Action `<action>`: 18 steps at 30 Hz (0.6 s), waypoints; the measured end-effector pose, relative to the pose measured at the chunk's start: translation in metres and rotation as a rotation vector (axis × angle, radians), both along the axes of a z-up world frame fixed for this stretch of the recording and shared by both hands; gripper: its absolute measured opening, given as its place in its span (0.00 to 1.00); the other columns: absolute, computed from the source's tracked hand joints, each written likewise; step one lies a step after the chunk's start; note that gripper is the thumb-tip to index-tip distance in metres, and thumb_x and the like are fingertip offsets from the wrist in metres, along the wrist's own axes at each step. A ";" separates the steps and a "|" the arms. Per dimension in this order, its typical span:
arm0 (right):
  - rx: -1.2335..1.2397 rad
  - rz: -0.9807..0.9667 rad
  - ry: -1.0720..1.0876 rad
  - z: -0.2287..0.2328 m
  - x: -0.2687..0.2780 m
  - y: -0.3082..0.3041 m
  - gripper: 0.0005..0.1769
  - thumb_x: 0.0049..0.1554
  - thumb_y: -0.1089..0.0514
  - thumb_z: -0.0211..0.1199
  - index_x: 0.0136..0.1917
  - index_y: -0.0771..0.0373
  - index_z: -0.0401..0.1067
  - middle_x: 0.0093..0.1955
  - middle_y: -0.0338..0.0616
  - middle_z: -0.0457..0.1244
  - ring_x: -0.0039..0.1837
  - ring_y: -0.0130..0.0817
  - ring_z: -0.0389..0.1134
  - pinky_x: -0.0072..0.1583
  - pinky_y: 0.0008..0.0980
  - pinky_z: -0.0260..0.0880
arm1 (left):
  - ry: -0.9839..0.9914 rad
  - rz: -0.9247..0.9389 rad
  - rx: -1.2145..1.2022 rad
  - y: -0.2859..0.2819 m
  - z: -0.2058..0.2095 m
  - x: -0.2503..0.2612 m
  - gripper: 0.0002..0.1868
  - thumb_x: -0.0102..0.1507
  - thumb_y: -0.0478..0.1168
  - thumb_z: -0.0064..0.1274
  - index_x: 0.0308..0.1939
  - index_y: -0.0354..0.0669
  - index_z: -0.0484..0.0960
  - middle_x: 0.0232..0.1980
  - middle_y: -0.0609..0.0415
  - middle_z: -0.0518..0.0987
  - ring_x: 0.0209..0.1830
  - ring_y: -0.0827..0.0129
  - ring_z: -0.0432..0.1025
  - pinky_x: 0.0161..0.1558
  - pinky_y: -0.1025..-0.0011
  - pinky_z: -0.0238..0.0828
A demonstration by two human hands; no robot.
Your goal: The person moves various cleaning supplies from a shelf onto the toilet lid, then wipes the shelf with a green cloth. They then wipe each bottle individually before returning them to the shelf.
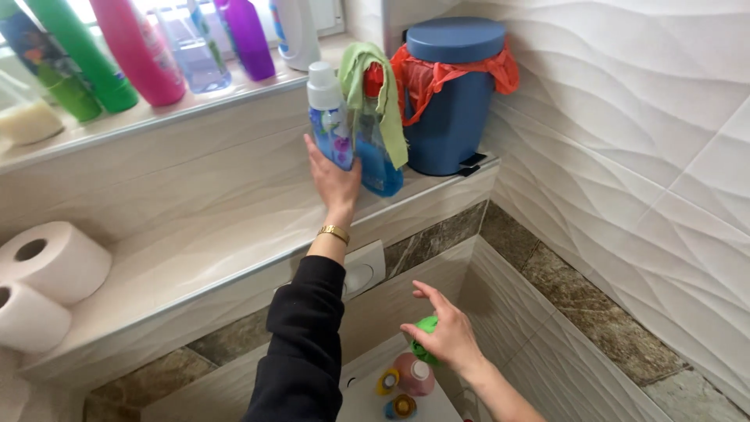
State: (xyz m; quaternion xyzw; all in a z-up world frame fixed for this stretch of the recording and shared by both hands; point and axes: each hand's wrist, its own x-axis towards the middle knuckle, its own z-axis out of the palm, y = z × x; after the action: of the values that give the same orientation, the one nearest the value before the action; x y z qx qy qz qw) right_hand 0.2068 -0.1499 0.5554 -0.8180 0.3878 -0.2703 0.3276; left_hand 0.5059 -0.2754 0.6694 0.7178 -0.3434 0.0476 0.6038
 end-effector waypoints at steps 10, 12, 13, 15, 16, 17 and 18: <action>0.064 0.058 -0.024 0.000 0.011 0.014 0.47 0.46 0.43 0.77 0.75 0.42 0.61 0.67 0.27 0.68 0.67 0.33 0.70 0.61 0.42 0.75 | 0.250 -0.088 -0.172 0.092 0.030 -0.006 0.52 0.46 0.42 0.69 0.73 0.49 0.62 0.62 0.49 0.79 0.61 0.60 0.76 0.61 0.62 0.78; -0.009 0.089 -0.097 -0.005 0.008 0.016 0.45 0.45 0.43 0.79 0.73 0.43 0.64 0.64 0.29 0.70 0.63 0.31 0.73 0.61 0.33 0.67 | 0.257 -0.225 -0.222 0.132 0.046 -0.019 0.48 0.44 0.36 0.68 0.69 0.45 0.66 0.59 0.50 0.80 0.57 0.62 0.76 0.59 0.66 0.77; -0.002 0.102 -0.095 -0.003 0.006 0.017 0.45 0.45 0.43 0.79 0.73 0.43 0.64 0.64 0.29 0.70 0.63 0.31 0.73 0.61 0.33 0.67 | 0.258 -0.211 -0.218 0.148 0.048 -0.022 0.48 0.44 0.36 0.68 0.69 0.45 0.66 0.59 0.50 0.80 0.57 0.62 0.76 0.59 0.66 0.77; -0.051 0.217 -0.179 -0.001 0.001 0.020 0.46 0.46 0.44 0.78 0.73 0.51 0.64 0.65 0.38 0.69 0.66 0.38 0.71 0.65 0.36 0.65 | 0.204 -0.466 -0.280 0.181 0.048 -0.033 0.42 0.46 0.35 0.68 0.64 0.44 0.68 0.57 0.50 0.80 0.56 0.62 0.76 0.58 0.64 0.78; -0.036 0.230 -0.176 0.001 -0.001 0.022 0.46 0.46 0.44 0.78 0.73 0.51 0.64 0.65 0.38 0.69 0.66 0.38 0.71 0.65 0.36 0.65 | 0.210 -0.450 -0.270 0.194 0.045 -0.044 0.42 0.46 0.35 0.68 0.64 0.44 0.68 0.57 0.50 0.80 0.56 0.62 0.76 0.58 0.64 0.78; -0.074 0.251 -0.258 0.002 -0.004 0.025 0.47 0.44 0.42 0.80 0.73 0.53 0.65 0.62 0.44 0.70 0.65 0.46 0.71 0.65 0.44 0.66 | 0.288 -0.467 -0.235 0.208 0.041 -0.056 0.46 0.45 0.33 0.70 0.67 0.51 0.69 0.55 0.48 0.81 0.56 0.60 0.77 0.57 0.61 0.77; -0.111 0.272 -0.340 0.003 -0.008 0.028 0.49 0.43 0.41 0.81 0.73 0.56 0.67 0.60 0.50 0.71 0.64 0.54 0.70 0.65 0.52 0.67 | 0.367 -0.482 -0.202 0.222 0.036 -0.069 0.51 0.44 0.30 0.73 0.70 0.57 0.69 0.53 0.47 0.82 0.55 0.58 0.79 0.55 0.59 0.76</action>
State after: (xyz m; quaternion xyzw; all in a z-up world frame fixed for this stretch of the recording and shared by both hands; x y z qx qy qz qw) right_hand 0.1991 -0.1222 0.5584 -0.8222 0.1975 -0.3786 0.3764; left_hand 0.4373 -0.0536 0.7058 0.5490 -0.3822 -0.1934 0.7177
